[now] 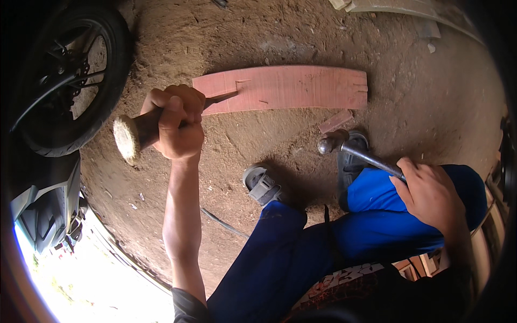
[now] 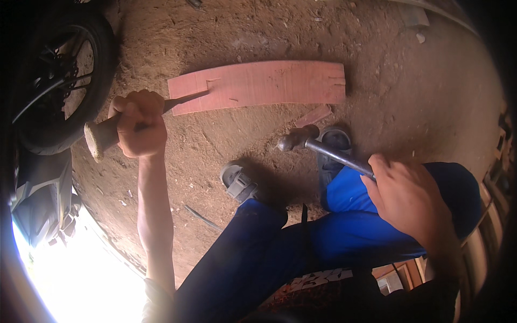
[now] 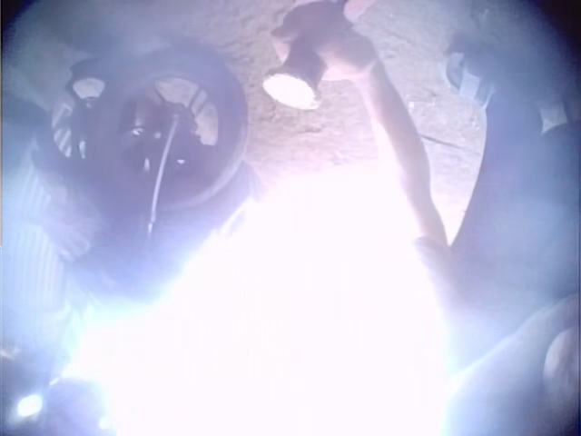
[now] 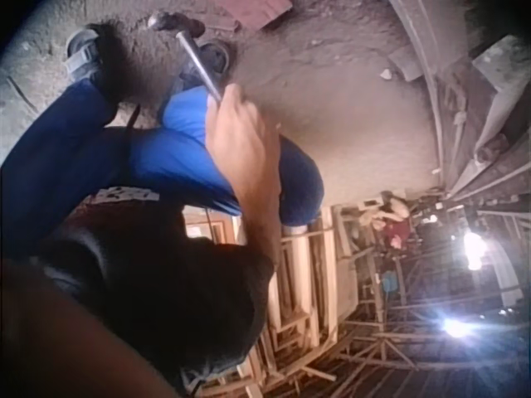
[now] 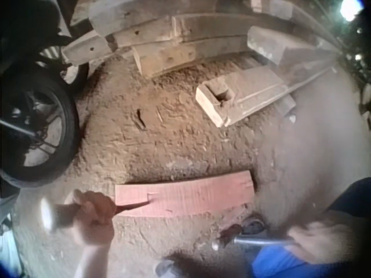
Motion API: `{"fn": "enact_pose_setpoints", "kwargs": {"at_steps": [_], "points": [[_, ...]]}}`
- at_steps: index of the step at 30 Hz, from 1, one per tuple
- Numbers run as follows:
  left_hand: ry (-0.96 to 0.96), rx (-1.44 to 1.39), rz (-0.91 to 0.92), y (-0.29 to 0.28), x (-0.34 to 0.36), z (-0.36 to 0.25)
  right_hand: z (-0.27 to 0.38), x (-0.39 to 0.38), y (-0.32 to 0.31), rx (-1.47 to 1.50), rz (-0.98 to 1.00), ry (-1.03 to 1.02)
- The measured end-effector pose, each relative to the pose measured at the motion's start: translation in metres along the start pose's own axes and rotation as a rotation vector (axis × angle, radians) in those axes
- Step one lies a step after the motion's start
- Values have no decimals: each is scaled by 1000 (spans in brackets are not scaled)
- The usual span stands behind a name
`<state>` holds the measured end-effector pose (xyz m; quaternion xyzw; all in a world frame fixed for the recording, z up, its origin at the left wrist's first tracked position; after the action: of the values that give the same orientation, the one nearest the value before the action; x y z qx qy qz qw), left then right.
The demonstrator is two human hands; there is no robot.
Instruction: The person sits on the ground and uses a hammer and chisel to carve a rectangular groove into a pinkish wooden plank. They repeatedly position the chisel and strike it with the hammer to remove wood chips and deepen the cut.
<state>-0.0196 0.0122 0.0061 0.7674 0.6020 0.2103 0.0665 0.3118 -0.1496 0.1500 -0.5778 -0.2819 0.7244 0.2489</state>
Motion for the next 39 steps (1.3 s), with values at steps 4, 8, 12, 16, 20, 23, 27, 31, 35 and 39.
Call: {"fn": "enact_pose_setpoints", "kwargs": {"at_steps": [4, 8, 12, 16, 20, 23, 27, 31, 35, 39], "points": [[10, -11, -9, 1, 2, 1, 3, -1, -1, 17, 24, 22], [6, -50, -10, -1, 6, 2, 2, 3, -5, 101, 226, 189], [10, -46, -57, 4, 6, 2, 1, -1, -1, 69, 154, 167], [-2, -17, -93, 10, 4, 2, 2, -2, -2, 74, 147, 144], [-6, -19, -87, 9, 4, 0, 1, -4, 2, 3, -19, 9], [-1, -16, -104, 10, 3, 2, 1, -5, 4, 6, -13, 17], [1, -20, -116, 10, 3, 1, 4, -6, 2, -3, -6, 43], [-54, 46, -155, 12, 2, -2, 3, -6, 2, 0, 8, 59], [-73, 72, -168, 9, 2, -2, 5, -6, 0, 12, 27, 63], [-38, 22, -170, 10, 3, 0, 6, -6, -1, 15, 45, 75]]}}
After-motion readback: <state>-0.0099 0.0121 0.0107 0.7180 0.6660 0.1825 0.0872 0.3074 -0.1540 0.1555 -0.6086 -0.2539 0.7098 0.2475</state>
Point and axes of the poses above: each hand's wrist, its own x-axis towards the middle knuckle, its own y-axis out of the palm, z = x × y, the point moved 1 cm from there along x, towards the middle knuckle, and after that the axes turned 4 degrees about -y, right-handed, at the moved point
